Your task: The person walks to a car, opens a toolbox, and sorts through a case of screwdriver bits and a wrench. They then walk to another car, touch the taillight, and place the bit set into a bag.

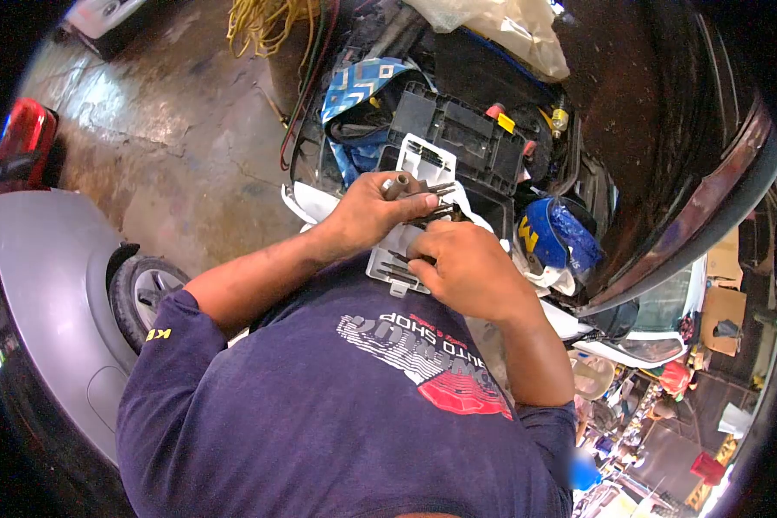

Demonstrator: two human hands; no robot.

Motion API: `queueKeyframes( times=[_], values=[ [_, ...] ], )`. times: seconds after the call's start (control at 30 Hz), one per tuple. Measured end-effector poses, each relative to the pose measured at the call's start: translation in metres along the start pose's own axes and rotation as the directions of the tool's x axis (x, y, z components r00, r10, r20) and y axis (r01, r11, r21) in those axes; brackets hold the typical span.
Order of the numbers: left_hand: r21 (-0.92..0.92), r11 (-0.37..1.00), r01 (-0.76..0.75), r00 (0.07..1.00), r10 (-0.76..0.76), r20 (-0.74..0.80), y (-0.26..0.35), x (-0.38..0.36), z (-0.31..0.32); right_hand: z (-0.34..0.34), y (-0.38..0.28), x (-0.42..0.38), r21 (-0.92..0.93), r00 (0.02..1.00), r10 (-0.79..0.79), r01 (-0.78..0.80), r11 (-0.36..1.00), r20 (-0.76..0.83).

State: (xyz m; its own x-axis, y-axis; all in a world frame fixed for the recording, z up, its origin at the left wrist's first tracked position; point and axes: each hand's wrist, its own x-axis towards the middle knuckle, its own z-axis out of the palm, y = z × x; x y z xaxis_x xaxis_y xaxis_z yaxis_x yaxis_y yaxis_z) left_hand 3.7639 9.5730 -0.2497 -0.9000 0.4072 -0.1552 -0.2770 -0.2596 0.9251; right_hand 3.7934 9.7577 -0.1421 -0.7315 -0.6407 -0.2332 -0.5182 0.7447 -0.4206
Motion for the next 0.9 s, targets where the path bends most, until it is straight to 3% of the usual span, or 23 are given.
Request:
queueKeyframes(
  times=[0.2,0.4,0.47,0.57,0.7,0.77,0.8,0.87,0.9],
  values=[
    [0.031,1.0,0.003,1.0,-0.002,-0.016,0.003,-0.001,-0.001,0.004,0.002,-0.001,0.003,0.999,0.02,-0.02,1.0,-0.041],
    [0.057,0.998,0.002,1.0,-0.003,0.023,-0.001,0.004,-0.001,-0.004,-0.008,0.002,-0.043,0.999,0.038,-0.037,0.998,0.02],
    [0.071,0.997,-0.012,0.999,0.01,0.031,-0.002,0.005,0.001,-0.006,-0.012,0.003,-0.079,0.992,0.108,-0.102,0.992,0.073],
    [0.023,0.999,0.027,0.999,-0.028,0.03,-0.002,0.005,0.003,-0.008,-0.013,0.007,-0.121,0.961,0.224,-0.206,0.971,0.163],
    [-0.034,0.999,0.0,1.0,0.001,0.024,-0.003,0.005,0.004,-0.007,-0.012,-0.001,-0.082,0.977,0.185,-0.177,0.981,0.109],
    [-0.047,0.999,0.006,1.0,-0.005,0.019,-0.004,0.004,0.003,-0.009,-0.007,-0.013,0.131,0.986,0.169,-0.166,0.977,-0.008],
    [-0.068,0.997,0.027,0.999,-0.025,0.025,-0.004,0.003,0.002,-0.011,-0.003,-0.018,0.13,0.986,0.167,-0.165,0.978,-0.004],
    [-0.093,0.994,0.049,0.998,-0.046,0.032,-0.005,0.003,0.0,-0.014,0.008,-0.027,0.358,0.978,0.132,-0.066,0.932,-0.164],
    [-0.107,0.993,0.041,0.999,-0.039,0.023,-0.007,0.003,-0.001,-0.016,0.012,-0.032,0.357,0.978,0.134,-0.069,0.932,-0.161]
  ],
)
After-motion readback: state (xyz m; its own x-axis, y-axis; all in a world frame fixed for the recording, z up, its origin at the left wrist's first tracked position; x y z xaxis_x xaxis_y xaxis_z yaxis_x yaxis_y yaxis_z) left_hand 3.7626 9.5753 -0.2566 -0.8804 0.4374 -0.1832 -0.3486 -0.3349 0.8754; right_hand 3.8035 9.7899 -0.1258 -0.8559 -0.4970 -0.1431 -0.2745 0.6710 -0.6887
